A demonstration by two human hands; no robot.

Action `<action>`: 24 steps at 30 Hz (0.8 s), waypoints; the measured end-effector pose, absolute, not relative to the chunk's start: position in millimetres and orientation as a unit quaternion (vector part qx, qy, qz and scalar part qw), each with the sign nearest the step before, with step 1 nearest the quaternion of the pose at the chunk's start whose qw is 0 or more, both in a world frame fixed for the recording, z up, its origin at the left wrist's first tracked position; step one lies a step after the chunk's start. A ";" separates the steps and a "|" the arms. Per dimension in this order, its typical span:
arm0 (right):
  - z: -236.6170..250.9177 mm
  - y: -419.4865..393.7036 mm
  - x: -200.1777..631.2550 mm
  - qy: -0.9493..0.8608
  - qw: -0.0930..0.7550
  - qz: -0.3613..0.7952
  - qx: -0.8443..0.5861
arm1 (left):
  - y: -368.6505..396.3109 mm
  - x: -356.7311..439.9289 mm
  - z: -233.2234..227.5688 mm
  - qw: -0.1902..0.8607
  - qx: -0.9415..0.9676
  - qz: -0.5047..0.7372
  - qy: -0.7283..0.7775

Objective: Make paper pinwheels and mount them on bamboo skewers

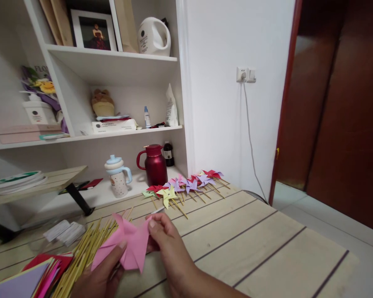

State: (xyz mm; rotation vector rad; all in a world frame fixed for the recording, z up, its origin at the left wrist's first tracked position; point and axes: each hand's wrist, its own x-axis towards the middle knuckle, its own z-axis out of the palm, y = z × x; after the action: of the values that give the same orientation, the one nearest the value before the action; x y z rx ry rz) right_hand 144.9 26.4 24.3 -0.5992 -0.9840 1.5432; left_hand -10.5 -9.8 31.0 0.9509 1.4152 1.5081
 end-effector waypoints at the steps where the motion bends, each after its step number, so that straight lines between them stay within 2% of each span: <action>1: 24.3 28.6 147.3 -0.437 0.574 0.640 -0.265 | -9.5 -13.0 33.1 0.419 0.385 0.590 0.573; 4: 22.2 36.7 155.0 -0.526 0.585 0.549 -0.281 | -5.9 -11.8 37.3 0.445 0.300 0.645 0.544; 8: 18.8 43.5 162.2 -0.707 0.567 0.312 -0.284 | 0.5 -5.0 36.5 0.514 0.191 0.683 0.482; 10: 18.8 42.3 163.2 -0.763 0.546 0.243 -0.246 | 2.0 -4.7 35.0 0.527 0.186 0.689 0.462; 16: 23.5 32.4 162.7 -0.804 0.526 0.196 -0.197 | -1.0 -1.9 37.2 0.563 0.203 0.667 0.444; 24: 26.6 32.1 162.5 -0.795 0.516 0.212 -0.240 | -7.8 6.8 43.4 0.590 0.201 0.651 0.434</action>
State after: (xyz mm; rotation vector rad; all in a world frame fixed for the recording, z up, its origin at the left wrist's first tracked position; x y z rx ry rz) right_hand 162.5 32.1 26.6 -0.5753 -1.9082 0.5092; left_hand 6.8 -7.8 43.4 0.4680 1.0102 1.5147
